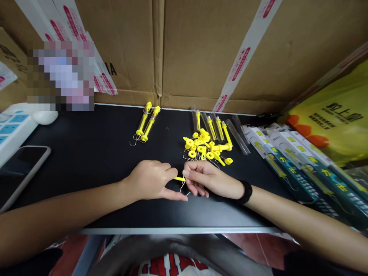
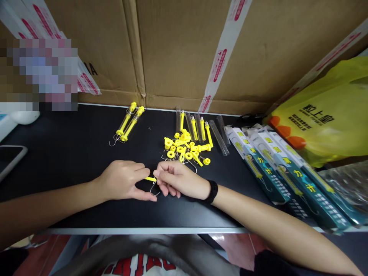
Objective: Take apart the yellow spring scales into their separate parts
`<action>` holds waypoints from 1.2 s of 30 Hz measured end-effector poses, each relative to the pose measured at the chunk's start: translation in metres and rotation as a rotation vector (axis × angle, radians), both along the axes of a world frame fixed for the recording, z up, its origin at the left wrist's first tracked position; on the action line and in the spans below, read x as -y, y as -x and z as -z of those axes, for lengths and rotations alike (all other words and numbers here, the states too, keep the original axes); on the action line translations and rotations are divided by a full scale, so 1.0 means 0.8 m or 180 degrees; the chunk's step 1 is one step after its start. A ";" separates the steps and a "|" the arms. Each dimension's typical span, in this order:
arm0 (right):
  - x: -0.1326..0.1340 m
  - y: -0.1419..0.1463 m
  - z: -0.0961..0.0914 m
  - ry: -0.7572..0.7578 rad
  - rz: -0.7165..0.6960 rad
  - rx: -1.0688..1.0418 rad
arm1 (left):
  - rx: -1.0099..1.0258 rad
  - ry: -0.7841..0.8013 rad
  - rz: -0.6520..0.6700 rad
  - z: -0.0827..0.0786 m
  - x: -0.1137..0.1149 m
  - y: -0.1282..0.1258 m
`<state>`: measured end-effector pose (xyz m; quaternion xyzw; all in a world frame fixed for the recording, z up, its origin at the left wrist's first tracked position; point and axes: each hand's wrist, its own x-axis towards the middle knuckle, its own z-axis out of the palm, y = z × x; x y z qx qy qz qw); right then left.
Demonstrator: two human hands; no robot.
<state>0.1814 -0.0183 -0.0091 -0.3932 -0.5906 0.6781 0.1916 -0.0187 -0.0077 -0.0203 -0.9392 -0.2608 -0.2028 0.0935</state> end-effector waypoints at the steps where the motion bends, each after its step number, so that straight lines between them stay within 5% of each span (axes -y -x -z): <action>1: 0.000 0.000 0.000 -0.0003 0.0008 0.0027 | -0.0009 0.0001 0.0020 0.000 0.000 0.000; 12: 0.002 -0.001 -0.005 -0.0256 -0.0123 0.0292 | -0.0110 0.0003 0.0226 0.002 0.000 0.001; 25: -0.001 -0.003 -0.001 -0.0289 0.0240 -0.0013 | -0.0195 0.0193 -0.0256 -0.002 0.000 0.002; 36: -0.001 -0.003 0.006 -0.0346 0.0211 -0.0161 | -0.0203 0.0399 0.0018 -0.004 0.002 0.004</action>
